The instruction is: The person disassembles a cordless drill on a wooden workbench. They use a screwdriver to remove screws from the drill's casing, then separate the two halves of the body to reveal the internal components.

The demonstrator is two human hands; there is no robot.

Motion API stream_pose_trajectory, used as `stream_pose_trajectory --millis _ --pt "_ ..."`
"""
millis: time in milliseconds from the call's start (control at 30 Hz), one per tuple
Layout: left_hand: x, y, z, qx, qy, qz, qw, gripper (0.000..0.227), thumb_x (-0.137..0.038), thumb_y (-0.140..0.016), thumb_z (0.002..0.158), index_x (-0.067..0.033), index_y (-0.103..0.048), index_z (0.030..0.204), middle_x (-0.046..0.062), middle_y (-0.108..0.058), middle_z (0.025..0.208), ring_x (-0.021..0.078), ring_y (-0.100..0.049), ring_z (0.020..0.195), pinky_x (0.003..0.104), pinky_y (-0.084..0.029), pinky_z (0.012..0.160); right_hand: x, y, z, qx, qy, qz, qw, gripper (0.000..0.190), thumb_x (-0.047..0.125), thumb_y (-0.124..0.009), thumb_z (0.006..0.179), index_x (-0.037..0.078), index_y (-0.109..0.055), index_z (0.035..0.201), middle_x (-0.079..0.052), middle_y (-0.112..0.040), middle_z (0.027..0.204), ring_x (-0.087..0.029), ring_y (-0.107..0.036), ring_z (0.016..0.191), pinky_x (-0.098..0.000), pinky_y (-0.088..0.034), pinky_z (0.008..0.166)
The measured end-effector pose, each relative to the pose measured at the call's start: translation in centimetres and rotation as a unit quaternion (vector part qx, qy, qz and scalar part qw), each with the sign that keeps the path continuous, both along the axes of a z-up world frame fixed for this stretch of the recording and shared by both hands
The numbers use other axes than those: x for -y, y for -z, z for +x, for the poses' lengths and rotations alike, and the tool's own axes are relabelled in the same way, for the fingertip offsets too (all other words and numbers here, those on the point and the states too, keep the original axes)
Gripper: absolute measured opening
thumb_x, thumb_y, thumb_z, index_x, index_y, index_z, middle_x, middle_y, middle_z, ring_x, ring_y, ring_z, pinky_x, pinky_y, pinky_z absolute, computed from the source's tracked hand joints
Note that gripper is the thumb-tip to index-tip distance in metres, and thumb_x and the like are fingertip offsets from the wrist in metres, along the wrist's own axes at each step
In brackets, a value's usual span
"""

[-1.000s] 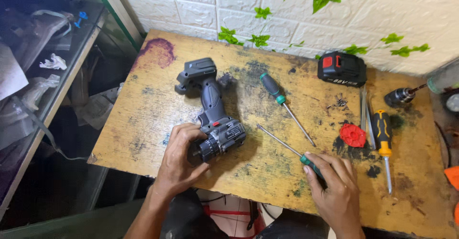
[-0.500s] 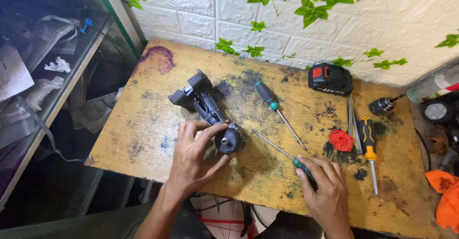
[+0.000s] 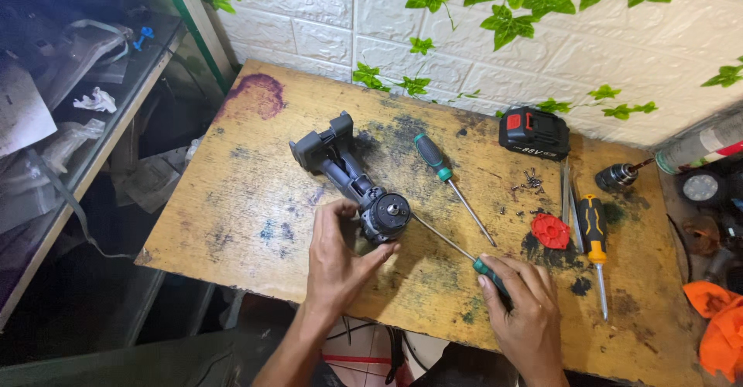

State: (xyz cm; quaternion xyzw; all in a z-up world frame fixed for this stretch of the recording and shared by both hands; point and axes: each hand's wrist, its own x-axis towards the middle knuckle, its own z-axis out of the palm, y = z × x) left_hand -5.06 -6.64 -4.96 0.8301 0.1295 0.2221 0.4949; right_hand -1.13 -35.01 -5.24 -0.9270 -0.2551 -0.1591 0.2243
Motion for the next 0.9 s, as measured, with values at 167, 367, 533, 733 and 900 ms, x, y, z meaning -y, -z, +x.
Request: stream_pose_trajectory --millis 167,367,533,733,900 --pt "0.6 0.2 -0.4 0.028 -0.03 0.005 0.999 0.06 -0.038 -0.094 0.07 -0.0123 -0.059 0.112 0.005 -0.061 0.106 0.0197 -0.061 0.096 0.032 -0.051 0.081 -0.2 -0.4 -0.2 0.013 -0.013 0.01 1.0 0.034 0.024 -0.066 0.096 0.017 -0.072 0.128 -0.004 -0.071 0.119 -0.028 -0.062 0.107 -0.0423 -0.049 0.096" --pt "-0.3 -0.2 -0.3 0.044 -0.008 0.045 0.998 0.064 -0.046 -0.09 0.074 -0.0114 -0.058 0.116 0.006 -0.059 0.109 0.0194 -0.06 0.096 0.032 -0.052 0.079 -0.6 -1.1 -0.2 0.038 -0.018 0.013 0.999 0.033 0.023 -0.068 0.095 0.016 -0.073 0.127 -0.003 -0.071 0.116 -0.026 -0.062 0.108 -0.0402 -0.049 0.094" --pt "-1.9 -3.2 1.1 0.131 0.038 0.237 0.962 0.107 -0.044 -0.097 0.069 -0.0153 -0.038 0.154 0.02 -0.04 0.154 0.0381 -0.043 0.14 0.054 -0.039 0.118 -0.9 -1.8 -0.8 0.07 -0.03 0.062 0.995 0.027 0.015 -0.068 0.095 0.008 -0.074 0.121 -0.007 -0.072 0.113 -0.025 -0.068 0.104 -0.0372 -0.05 0.097" --pt "-3.2 -6.1 1.9 0.054 0.228 0.284 0.93 0.069 -0.026 -0.089 0.069 -0.0101 -0.058 0.129 0.016 -0.062 0.136 0.0432 -0.047 0.132 0.057 -0.046 0.098 -0.3 -1.5 -2.1 0.166 -0.003 0.115 0.979 0.028 0.013 -0.071 0.094 0.009 -0.074 0.122 -0.013 -0.073 0.118 -0.025 -0.075 0.106 -0.0331 -0.056 0.095" --pt "-4.0 -4.2 -0.9 0.01 0.224 0.046 0.973 0.062 -0.008 -0.085 0.078 -0.009 -0.051 0.13 0.027 -0.034 0.164 0.0438 -0.019 0.158 0.064 -0.033 0.118 -0.9 -1.8 -4.5 0.114 -0.031 0.167 0.979 0.021 0.01 -0.076 0.087 0.008 -0.075 0.107 -0.008 -0.073 0.099 -0.016 -0.072 0.085 -0.0263 -0.057 0.084"
